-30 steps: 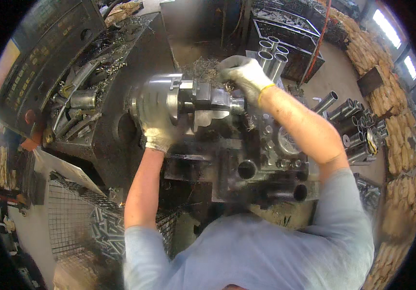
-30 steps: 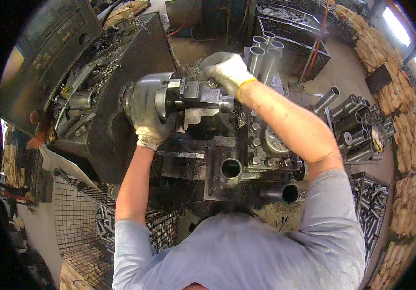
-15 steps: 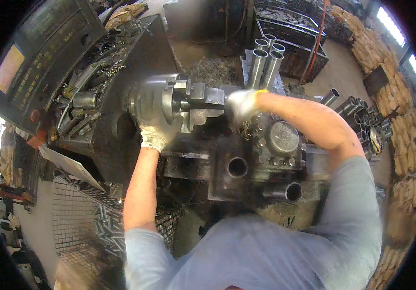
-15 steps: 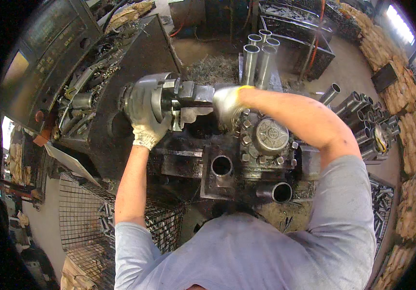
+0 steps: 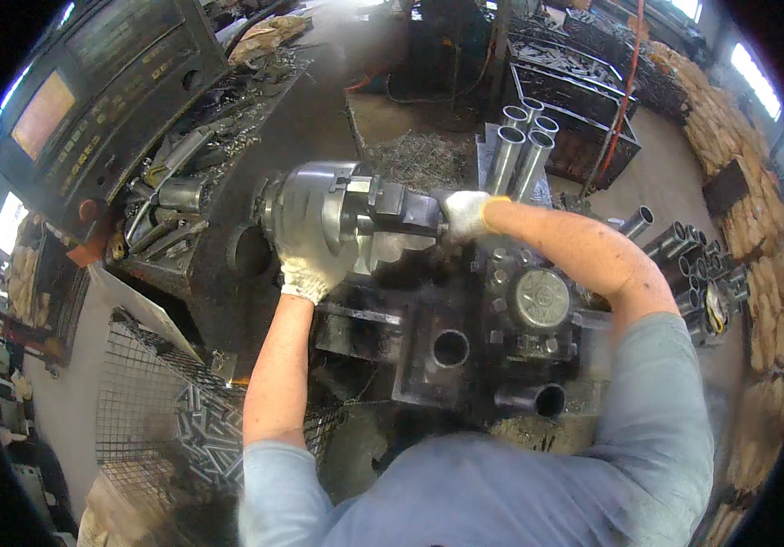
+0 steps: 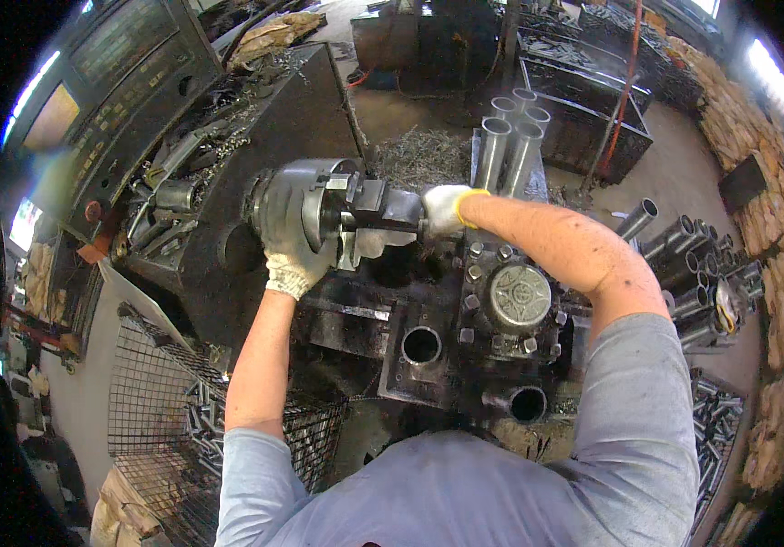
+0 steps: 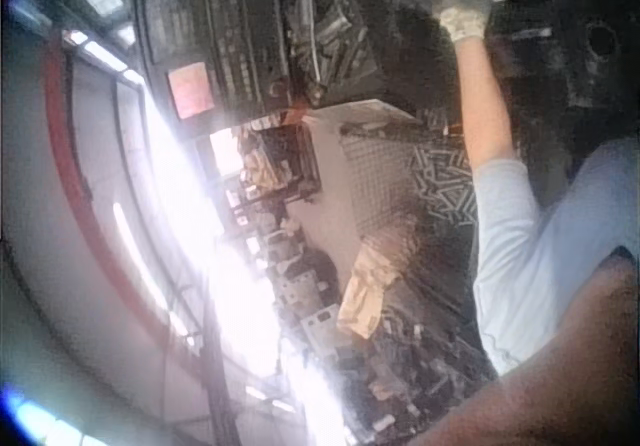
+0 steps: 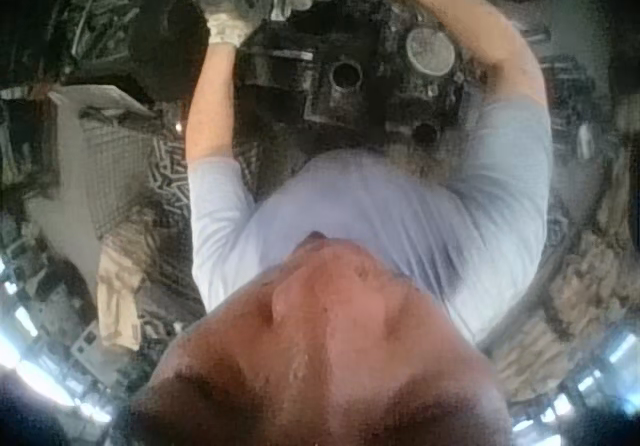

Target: The person repeatedly picks up cylindrical metal parts from a wire basket, inserts them into a machine chuck, and removes them after a brief cycle. The person places the processed parts into a second wire basket. The task is performed continuously throughout the clip.

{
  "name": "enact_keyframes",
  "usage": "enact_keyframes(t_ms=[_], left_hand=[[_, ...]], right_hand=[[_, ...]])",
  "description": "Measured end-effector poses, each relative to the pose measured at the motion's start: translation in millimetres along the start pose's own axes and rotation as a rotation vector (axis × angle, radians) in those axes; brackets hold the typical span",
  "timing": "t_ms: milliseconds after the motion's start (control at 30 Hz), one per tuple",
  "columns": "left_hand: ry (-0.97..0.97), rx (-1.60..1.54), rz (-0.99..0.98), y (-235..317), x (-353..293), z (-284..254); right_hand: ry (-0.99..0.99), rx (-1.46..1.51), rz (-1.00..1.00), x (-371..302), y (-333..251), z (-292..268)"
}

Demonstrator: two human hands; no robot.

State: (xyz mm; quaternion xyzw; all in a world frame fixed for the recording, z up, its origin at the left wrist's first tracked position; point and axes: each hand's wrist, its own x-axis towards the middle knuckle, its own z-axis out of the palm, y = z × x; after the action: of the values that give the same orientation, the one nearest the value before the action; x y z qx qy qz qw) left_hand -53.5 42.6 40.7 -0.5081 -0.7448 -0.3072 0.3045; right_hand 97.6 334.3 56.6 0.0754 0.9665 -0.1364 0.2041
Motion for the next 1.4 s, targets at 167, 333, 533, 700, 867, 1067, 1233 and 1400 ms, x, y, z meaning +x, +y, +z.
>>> enact_keyframes(t_ms=[167,333,533,700,867,1067,1233,1400], left_hand=[[-0.003,0.057,0.007,-6,-4,12],[-0.067,0.031,-0.045,-5,-8,7],[-0.003,-0.049,0.050,-19,2,1],[-0.097,-0.175,0.001,21,-29,-42],[-0.211,-1.471,-0.903,140,-173,-79],[-0.422,-1.770,-1.629,142,-243,-49],[-0.346,-2.145,-1.677,137,-245,-56],[-0.515,-1.894,-1.719,129,-255,-69]], right_hand=[[-0.361,0.259,-0.041,17,45,13],[-0.211,0.318,-0.132,7,56,22],[0.125,-0.664,0.461,-125,-21,-35],[0.721,-0.384,0.452,-220,-156,-5],[0.734,0.109,0.130,-231,-273,110],[0.107,0.837,0.432,-201,-234,259],[0.072,1.312,0.047,-193,-196,311],[0.163,0.948,0.051,-250,-206,263]])
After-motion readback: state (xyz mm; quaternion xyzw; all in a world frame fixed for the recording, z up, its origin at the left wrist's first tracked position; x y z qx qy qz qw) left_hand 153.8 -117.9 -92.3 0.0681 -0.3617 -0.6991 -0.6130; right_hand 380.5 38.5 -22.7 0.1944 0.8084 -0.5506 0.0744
